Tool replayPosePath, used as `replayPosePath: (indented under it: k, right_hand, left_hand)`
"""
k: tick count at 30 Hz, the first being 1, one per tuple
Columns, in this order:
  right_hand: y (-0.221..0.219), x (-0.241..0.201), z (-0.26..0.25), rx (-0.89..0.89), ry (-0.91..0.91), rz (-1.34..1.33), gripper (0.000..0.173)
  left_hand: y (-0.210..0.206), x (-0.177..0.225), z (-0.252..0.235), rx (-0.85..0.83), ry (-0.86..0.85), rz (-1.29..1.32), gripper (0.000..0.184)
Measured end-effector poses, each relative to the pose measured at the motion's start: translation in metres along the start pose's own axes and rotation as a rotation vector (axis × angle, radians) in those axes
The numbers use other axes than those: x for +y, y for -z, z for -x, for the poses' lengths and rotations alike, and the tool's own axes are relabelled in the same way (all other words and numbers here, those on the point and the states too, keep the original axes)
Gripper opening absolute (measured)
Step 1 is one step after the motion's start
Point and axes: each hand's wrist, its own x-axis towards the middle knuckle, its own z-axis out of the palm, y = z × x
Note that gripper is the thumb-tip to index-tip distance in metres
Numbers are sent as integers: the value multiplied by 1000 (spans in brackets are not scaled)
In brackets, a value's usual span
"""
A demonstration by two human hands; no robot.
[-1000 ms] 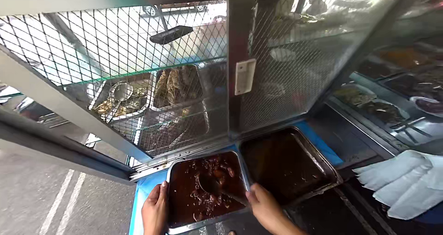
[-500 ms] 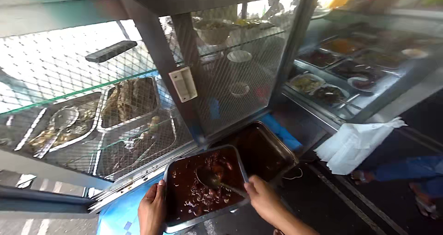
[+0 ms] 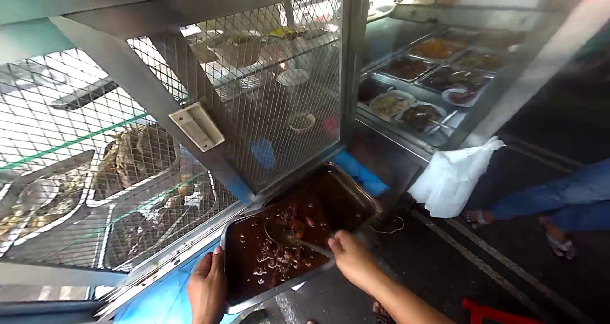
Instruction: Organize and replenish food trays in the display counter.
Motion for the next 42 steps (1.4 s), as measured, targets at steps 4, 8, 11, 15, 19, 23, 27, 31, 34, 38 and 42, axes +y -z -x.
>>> replayPosePath:
  k: [4,8,11,15,19,23,27,31,34,38,42]
  right_hand:
    - [5,2,0,-6,11,16,38]
    - [8,3,0,-12,17,22,38]
    - [9,3,0,-16,15,15,37]
    - [11,3,-1,-30,21,20,38]
    - [10,4,-3,-35,27,36,39]
    - [11,4,-5,-44,34,45,39]
    - [11,4,-6,-50,33,49,38]
    - [10,4,-7,-50,28,43,38]
    - [10,5,-8,-54,26,38,38]
    - [10,5,-10,-49,31,37,37]
    - [10,5,-9,-44,29,33,38]
  left_hand:
    - [-1,6,5,13,-2,-23,40]
    - [0,9,10,22,8,-26,39]
    - [0,8,12,34,9,-32,39]
    - [2,10,15,47,30,-51,39]
    - [3,10,16,55,35,-54,39]
    - [5,11,15,61,36,-65,38]
    - [6,12,15,53,34,-81,39]
    - [7,12,13,57,35,-97,39]
    - [7,13,13,52,35,-106,39]
    - [6,13,13,58,27,-102,39]
    - [5,14,13,60,31,-99,39]
